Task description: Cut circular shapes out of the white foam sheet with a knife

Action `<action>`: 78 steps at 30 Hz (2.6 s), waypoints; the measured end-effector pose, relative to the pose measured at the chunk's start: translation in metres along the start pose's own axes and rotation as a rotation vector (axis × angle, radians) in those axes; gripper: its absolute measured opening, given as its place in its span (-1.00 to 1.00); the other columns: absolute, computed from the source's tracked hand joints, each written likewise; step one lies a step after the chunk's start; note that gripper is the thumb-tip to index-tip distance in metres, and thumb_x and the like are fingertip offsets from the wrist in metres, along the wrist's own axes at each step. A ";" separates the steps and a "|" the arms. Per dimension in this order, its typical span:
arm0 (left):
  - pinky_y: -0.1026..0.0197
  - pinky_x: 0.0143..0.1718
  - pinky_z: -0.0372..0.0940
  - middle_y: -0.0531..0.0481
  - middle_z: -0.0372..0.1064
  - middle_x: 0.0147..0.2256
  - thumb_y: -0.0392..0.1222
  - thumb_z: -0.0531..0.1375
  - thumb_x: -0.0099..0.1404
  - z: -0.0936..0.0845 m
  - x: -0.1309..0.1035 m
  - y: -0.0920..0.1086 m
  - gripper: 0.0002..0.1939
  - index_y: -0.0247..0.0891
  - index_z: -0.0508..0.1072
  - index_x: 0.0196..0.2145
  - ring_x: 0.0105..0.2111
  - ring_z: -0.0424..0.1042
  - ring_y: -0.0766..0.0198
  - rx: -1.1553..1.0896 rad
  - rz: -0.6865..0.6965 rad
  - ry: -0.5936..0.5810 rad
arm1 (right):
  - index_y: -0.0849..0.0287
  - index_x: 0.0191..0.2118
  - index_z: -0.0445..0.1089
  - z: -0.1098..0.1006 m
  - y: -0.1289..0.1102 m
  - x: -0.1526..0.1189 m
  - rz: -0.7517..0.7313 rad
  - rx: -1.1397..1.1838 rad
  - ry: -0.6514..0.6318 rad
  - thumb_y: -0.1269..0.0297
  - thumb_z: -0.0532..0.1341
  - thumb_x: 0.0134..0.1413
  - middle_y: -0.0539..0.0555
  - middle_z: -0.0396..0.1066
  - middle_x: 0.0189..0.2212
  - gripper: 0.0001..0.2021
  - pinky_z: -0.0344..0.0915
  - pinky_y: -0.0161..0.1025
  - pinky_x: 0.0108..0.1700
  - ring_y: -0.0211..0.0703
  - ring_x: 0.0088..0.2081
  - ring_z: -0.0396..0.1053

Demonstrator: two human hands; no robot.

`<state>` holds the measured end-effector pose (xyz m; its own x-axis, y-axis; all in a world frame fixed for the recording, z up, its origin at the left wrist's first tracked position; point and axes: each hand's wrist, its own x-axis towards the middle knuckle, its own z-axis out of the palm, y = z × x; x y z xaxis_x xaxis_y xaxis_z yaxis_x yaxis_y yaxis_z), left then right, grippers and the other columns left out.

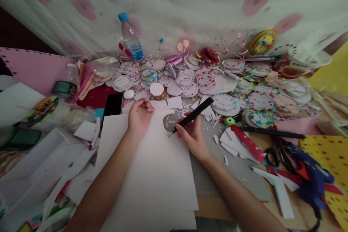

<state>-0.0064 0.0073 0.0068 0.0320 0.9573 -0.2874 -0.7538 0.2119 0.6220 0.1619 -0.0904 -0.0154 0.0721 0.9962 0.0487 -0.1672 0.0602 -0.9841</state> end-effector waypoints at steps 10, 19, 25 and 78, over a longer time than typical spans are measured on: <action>0.33 -0.51 0.11 0.08 0.21 -0.59 -0.34 0.13 0.15 0.000 -0.001 0.000 -0.90 -0.27 0.35 -0.51 -0.60 0.19 0.42 0.020 0.003 0.000 | -0.03 -0.05 0.08 0.000 -0.001 -0.001 0.012 -0.009 0.010 0.10 0.29 0.12 -0.02 0.35 -0.29 -0.60 0.30 -0.24 -0.43 -0.27 -0.46 0.26; 0.33 -0.52 0.11 0.07 0.21 -0.59 -0.35 0.11 0.14 -0.001 -0.001 0.001 -0.90 -0.28 0.35 -0.51 -0.60 0.19 0.42 0.015 0.010 -0.011 | -0.03 -0.05 0.09 0.002 0.000 -0.002 -0.019 0.003 -0.003 0.13 0.29 0.12 -0.03 0.35 -0.30 -0.61 0.30 -0.27 -0.42 -0.29 -0.46 0.26; 0.33 -0.52 0.11 0.07 0.21 -0.60 -0.35 0.11 0.12 -0.001 -0.001 0.000 -0.91 -0.28 0.36 -0.51 -0.60 0.19 0.42 0.014 0.007 -0.016 | -0.04 -0.04 0.10 0.002 0.001 -0.002 -0.031 0.007 -0.003 0.13 0.30 0.12 -0.03 0.36 -0.29 -0.61 0.31 -0.27 -0.41 -0.28 -0.43 0.28; 0.34 -0.52 0.10 0.06 0.22 -0.60 -0.37 0.08 0.14 -0.002 0.000 0.000 -0.86 -0.30 0.38 -0.53 -0.60 0.19 0.42 0.007 0.003 -0.006 | -0.02 -0.11 0.12 0.003 0.004 -0.002 -0.080 -0.057 0.142 0.20 0.31 0.07 -0.04 0.28 -0.34 -0.64 0.33 -0.24 -0.41 -0.24 -0.42 0.29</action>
<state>-0.0076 0.0075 0.0057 0.0336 0.9590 -0.2816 -0.7493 0.2106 0.6278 0.1581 -0.0916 -0.0194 0.2214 0.9693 0.1071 -0.0993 0.1317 -0.9863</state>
